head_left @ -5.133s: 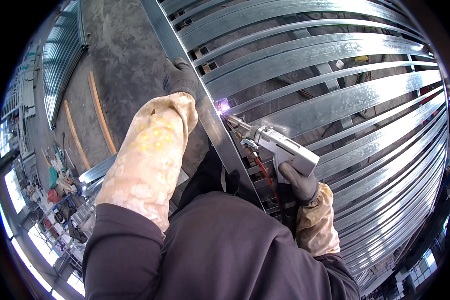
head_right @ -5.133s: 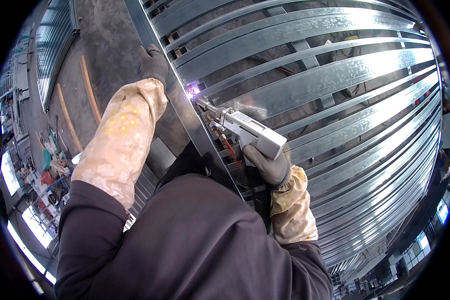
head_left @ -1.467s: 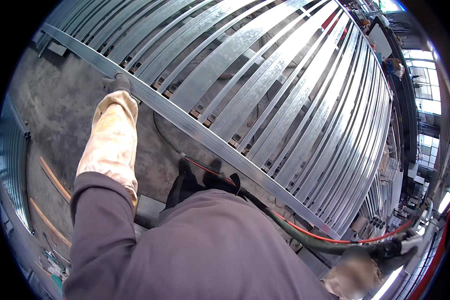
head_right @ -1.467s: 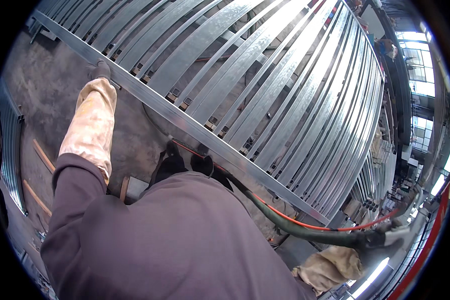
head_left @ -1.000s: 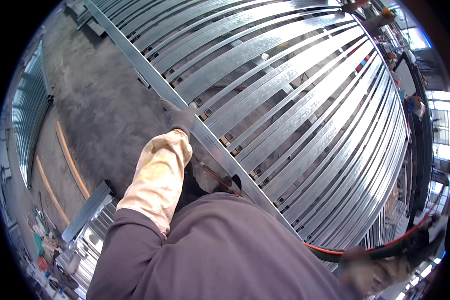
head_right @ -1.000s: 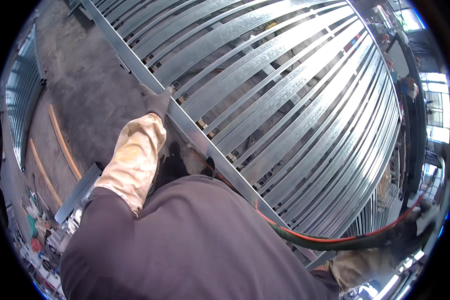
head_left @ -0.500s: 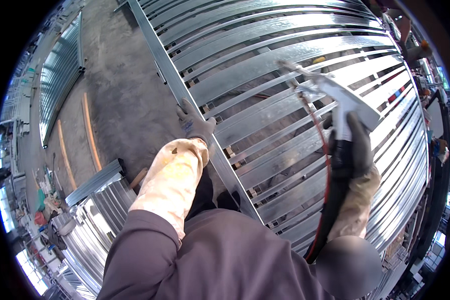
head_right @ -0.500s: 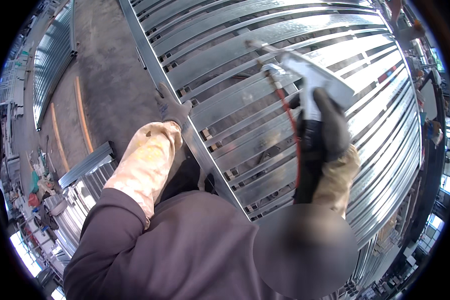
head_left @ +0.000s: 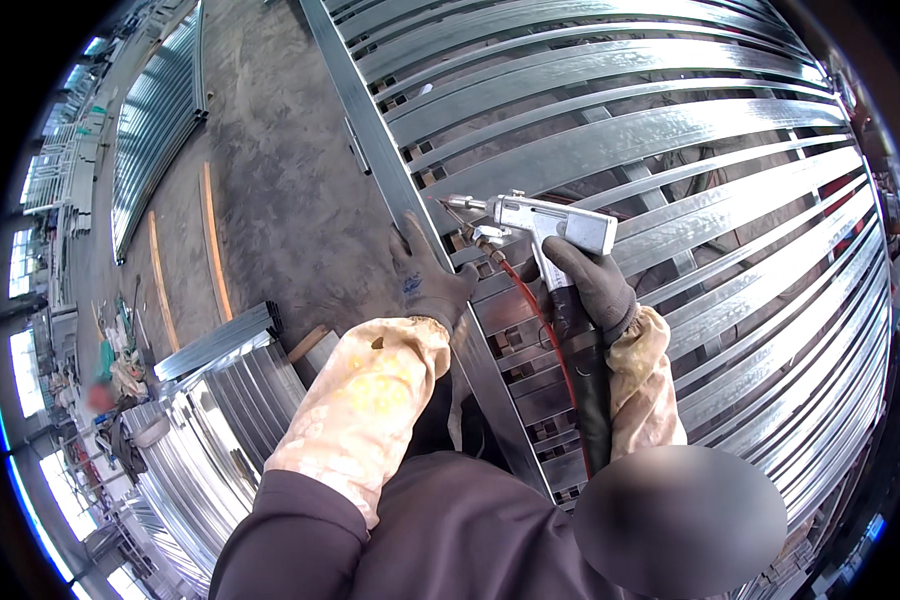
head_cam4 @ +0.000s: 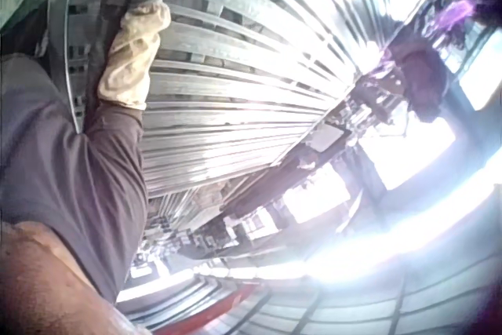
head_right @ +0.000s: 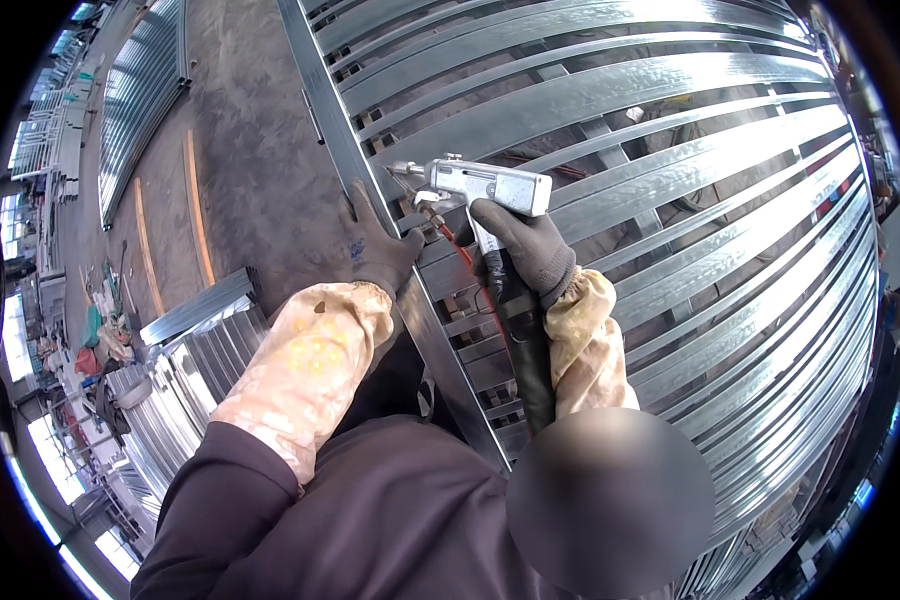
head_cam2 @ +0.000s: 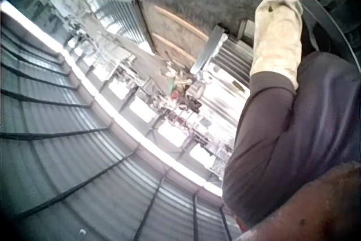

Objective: The person uses a handheld welding gun to join metal bars on a large, curved metal frame. They systematically move along the frame, applying welds at the intersections of the bars while wearing protective gloves and a jacket.

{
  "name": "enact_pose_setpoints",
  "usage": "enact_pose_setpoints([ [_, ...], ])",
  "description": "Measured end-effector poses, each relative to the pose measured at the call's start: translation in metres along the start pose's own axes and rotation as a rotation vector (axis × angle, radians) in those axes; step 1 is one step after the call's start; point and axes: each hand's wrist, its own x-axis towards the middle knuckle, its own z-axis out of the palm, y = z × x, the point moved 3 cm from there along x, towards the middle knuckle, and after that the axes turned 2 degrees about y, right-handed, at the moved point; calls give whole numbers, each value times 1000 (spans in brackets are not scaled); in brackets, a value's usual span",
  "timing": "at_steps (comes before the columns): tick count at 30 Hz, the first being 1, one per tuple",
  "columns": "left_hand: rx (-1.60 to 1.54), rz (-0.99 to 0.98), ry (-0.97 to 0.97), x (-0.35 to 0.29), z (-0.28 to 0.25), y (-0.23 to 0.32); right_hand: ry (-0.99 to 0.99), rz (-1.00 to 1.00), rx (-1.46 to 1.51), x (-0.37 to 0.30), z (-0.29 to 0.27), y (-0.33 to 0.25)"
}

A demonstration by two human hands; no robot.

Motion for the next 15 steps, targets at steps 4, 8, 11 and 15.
enact_pose_setpoints([
  [4,-12,21,21,0,0,0,-15,-98,-55,17,10,-4],
  [8,-21,-33,-46,-2,-5,4,-4,-111,-79,22,16,-11],
  [11,4,-14,-28,0,-7,7,-61,-141,-103,25,17,-10],
  [15,-19,16,16,0,-2,1,-74,-126,-85,28,14,-3],
])
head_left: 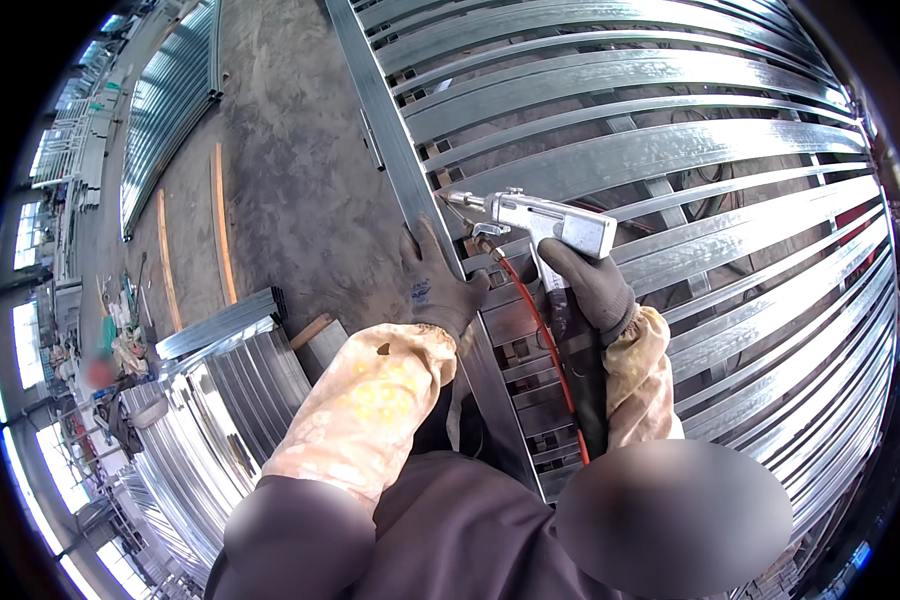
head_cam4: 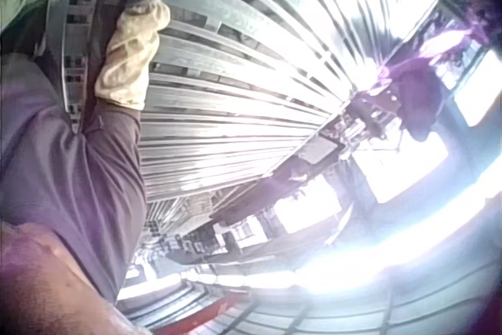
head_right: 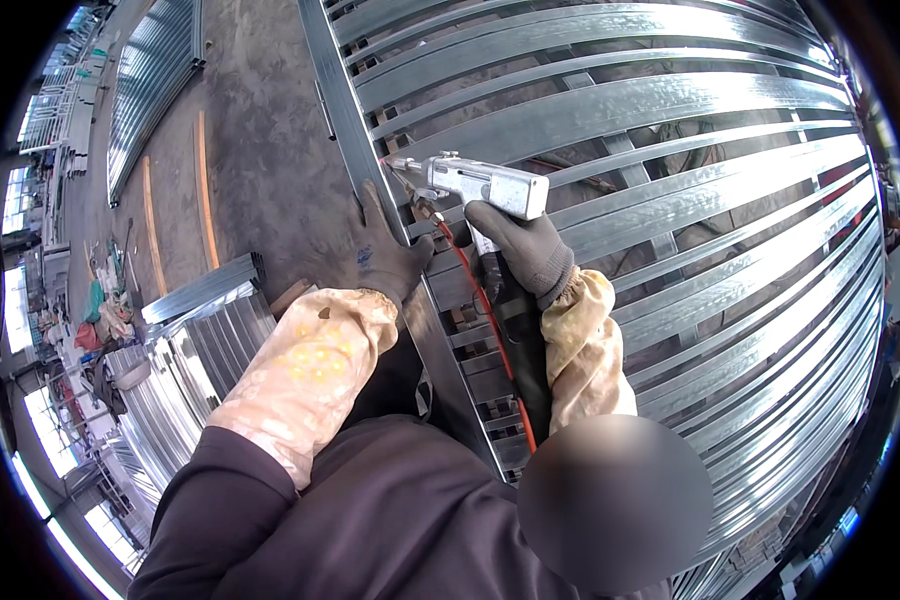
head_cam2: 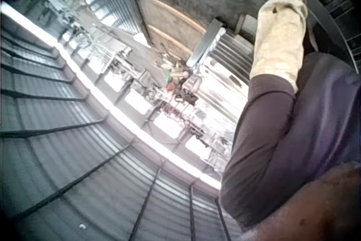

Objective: The person uses a handheld welding gun to join metal bars on a large, curved metal frame. They systematically move along the frame, applying welds at the intersections of the bars while wearing protective gloves and a jacket.

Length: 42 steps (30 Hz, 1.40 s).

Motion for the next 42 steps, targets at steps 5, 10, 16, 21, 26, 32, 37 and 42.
enact_pose_setpoints([
  [5,-37,-10,-6,2,2,-1,0,-35,-5,1,2,-5],
  [10,-24,-23,-26,0,-2,3,-26,-55,-11,3,4,-4],
  [16,-78,6,-4,0,1,-1,-36,-109,-88,4,5,-3],
  [21,-112,48,25,1,5,-4,-20,-58,-87,3,6,-4],
  [26,-85,62,26,2,7,-6,-83,-183,-183,5,4,-3],
  [32,-91,54,29,1,7,-6,-99,-236,-219,5,4,-2],
  [37,-77,75,56,1,5,-6,-28,-53,-121,0,7,-8],
  [42,-77,89,67,1,7,-5,-19,-38,-102,-2,6,-7],
])
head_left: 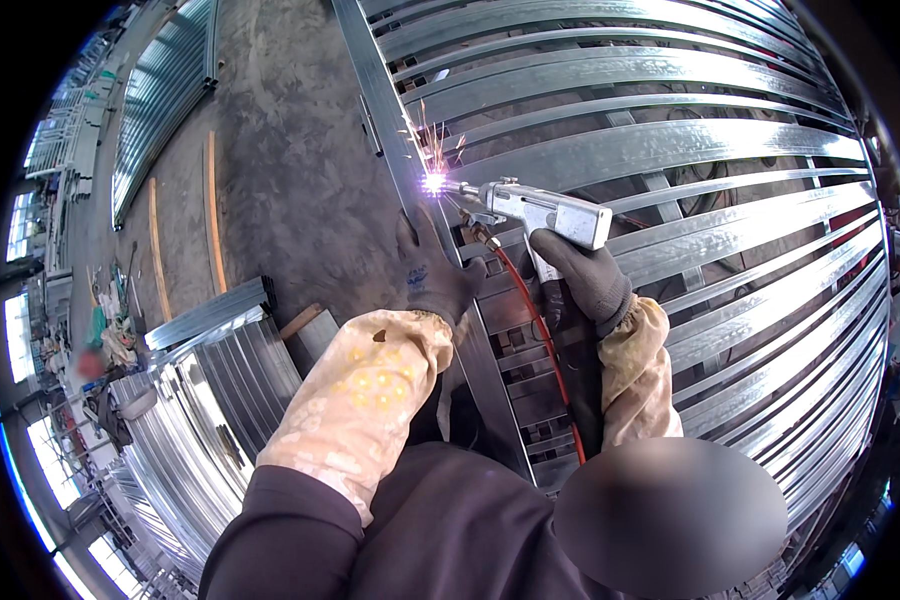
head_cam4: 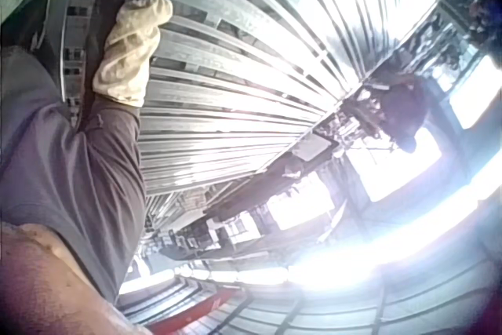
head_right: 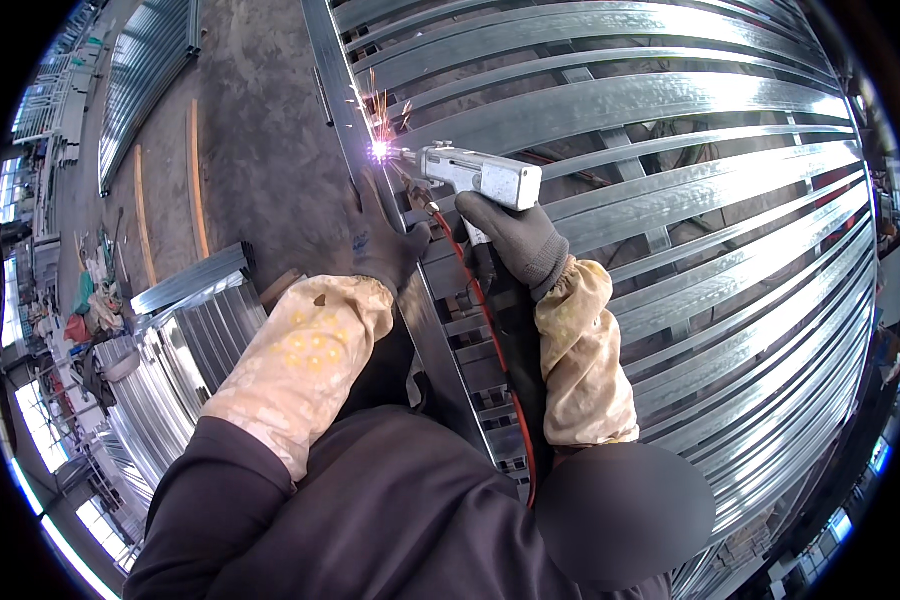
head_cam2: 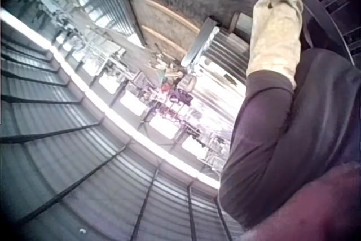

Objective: The person uses a handheld welding gun to join metal bars on a large, curved metal frame. They systematically move along the frame, applying welds at the intersections of the bars while wearing protective gloves and a jacket.

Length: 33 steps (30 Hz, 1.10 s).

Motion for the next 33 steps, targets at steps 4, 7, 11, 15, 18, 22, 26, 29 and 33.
enact_pose_setpoints([
  [4,-6,16,17,0,5,-4,-19,-20,-20,0,-3,4],
  [7,-23,29,27,0,5,-5,-20,-2,-16,-1,-2,3],
  [11,-27,42,40,2,6,-6,1,85,21,-4,-1,1],
  [15,-33,30,45,1,5,-5,-28,84,21,-5,-2,2],
  [18,-23,27,54,-1,4,-3,-44,86,16,-5,-4,6],
  [22,-106,-30,-77,3,2,-1,-41,-8,-48,-8,-5,5],
  [26,-55,54,71,1,1,-1,-21,-30,-72,-10,-4,3],
  [29,-43,31,42,1,2,-2,-15,-13,-60,-12,-4,1],
  [33,-58,23,33,0,-2,1,-15,37,-12,-14,-4,1],
])
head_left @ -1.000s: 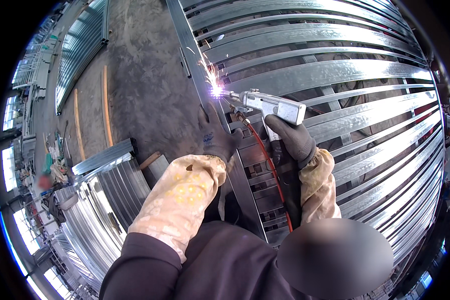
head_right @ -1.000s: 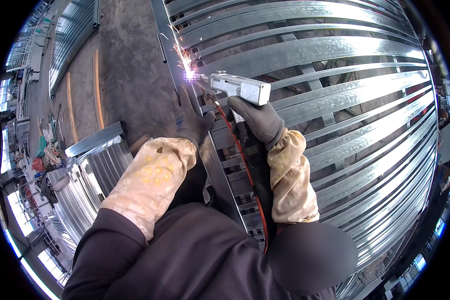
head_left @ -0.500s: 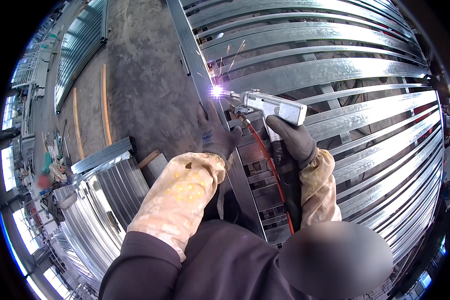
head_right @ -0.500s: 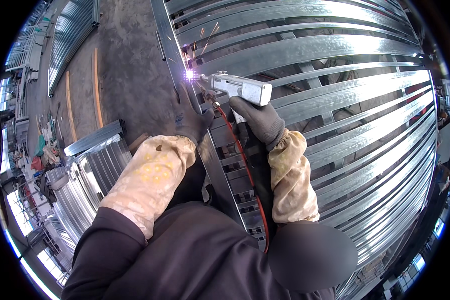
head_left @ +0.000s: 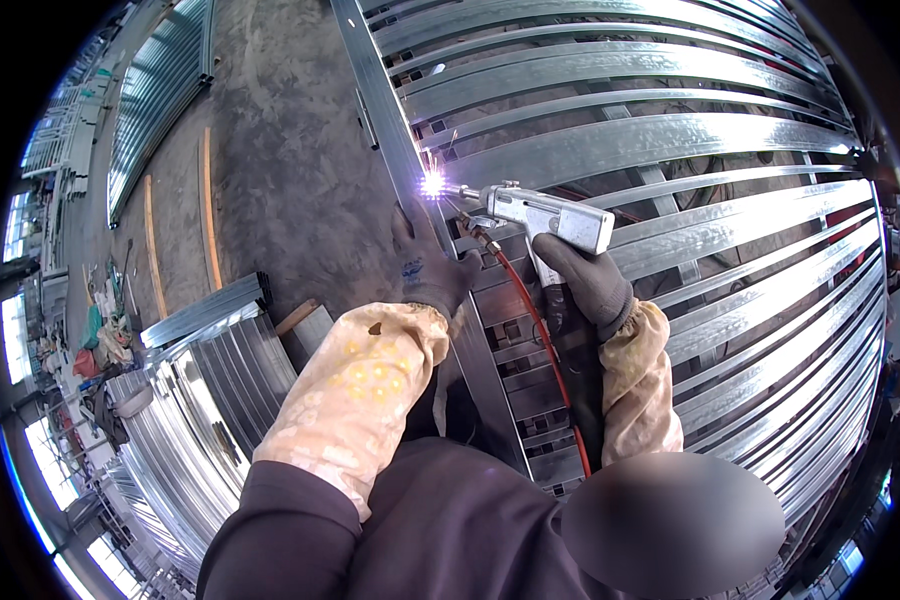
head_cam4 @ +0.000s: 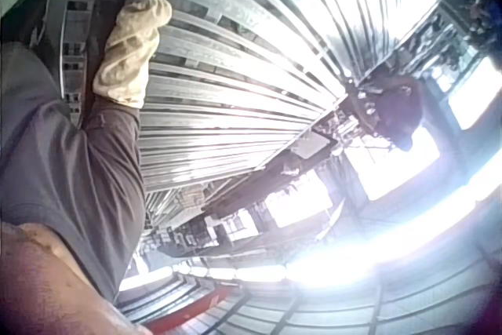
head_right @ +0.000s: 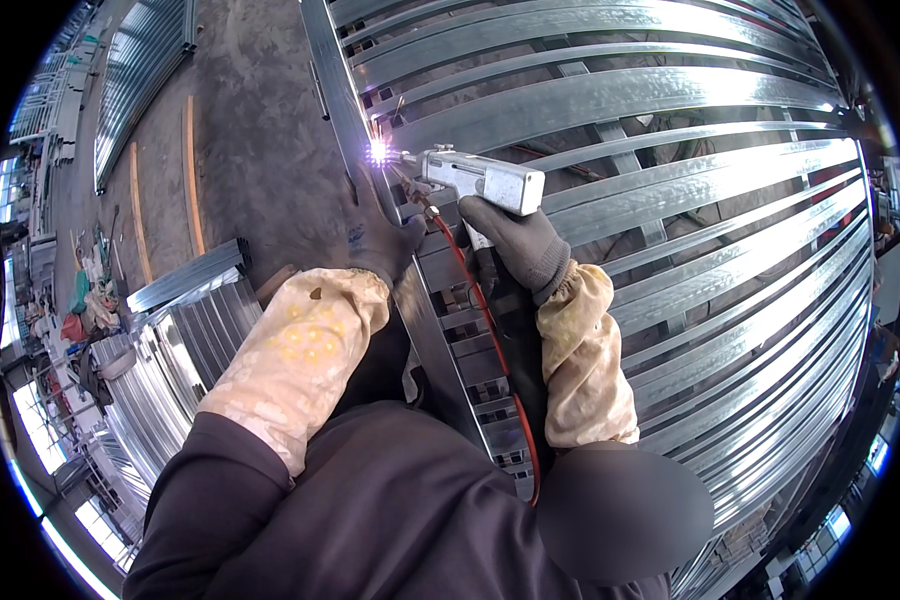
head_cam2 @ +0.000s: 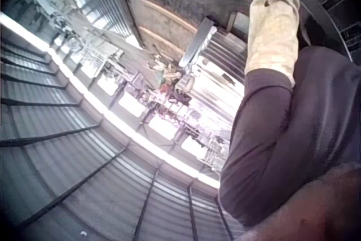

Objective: The person uses a handheld welding gun to join metal bars on a large, curved metal frame. They systematically move along the frame, applying welds at the intersections of the bars while wearing protective gloves and a jacket.

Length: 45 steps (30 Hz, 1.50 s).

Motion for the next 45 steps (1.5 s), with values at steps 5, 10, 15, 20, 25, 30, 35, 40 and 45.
enact_pose_setpoints([
  [5,-11,-17,-42,1,1,-1,3,-12,20,-2,1,0],
  [10,-20,-69,-109,2,-3,2,13,41,39,-6,1,-5],
  [15,-39,-29,-70,1,-3,2,-11,11,27,-6,0,-1],
  [20,-50,-26,-35,-1,0,0,0,-29,6,-8,0,-1],
  [25,-68,-21,-24,0,-1,0,-18,28,42,-11,2,-5],
  [30,-11,-34,-45,1,1,-1,-3,57,48,-15,2,-6],
  [35,-12,-18,-31,1,3,-3,-25,110,53,-16,-2,1],
  [40,-82,13,3,1,7,-8,-1,62,50,-20,1,-3],
  [45,-74,48,-1,3,10,-12,-5,99,46,-23,0,-1],
])
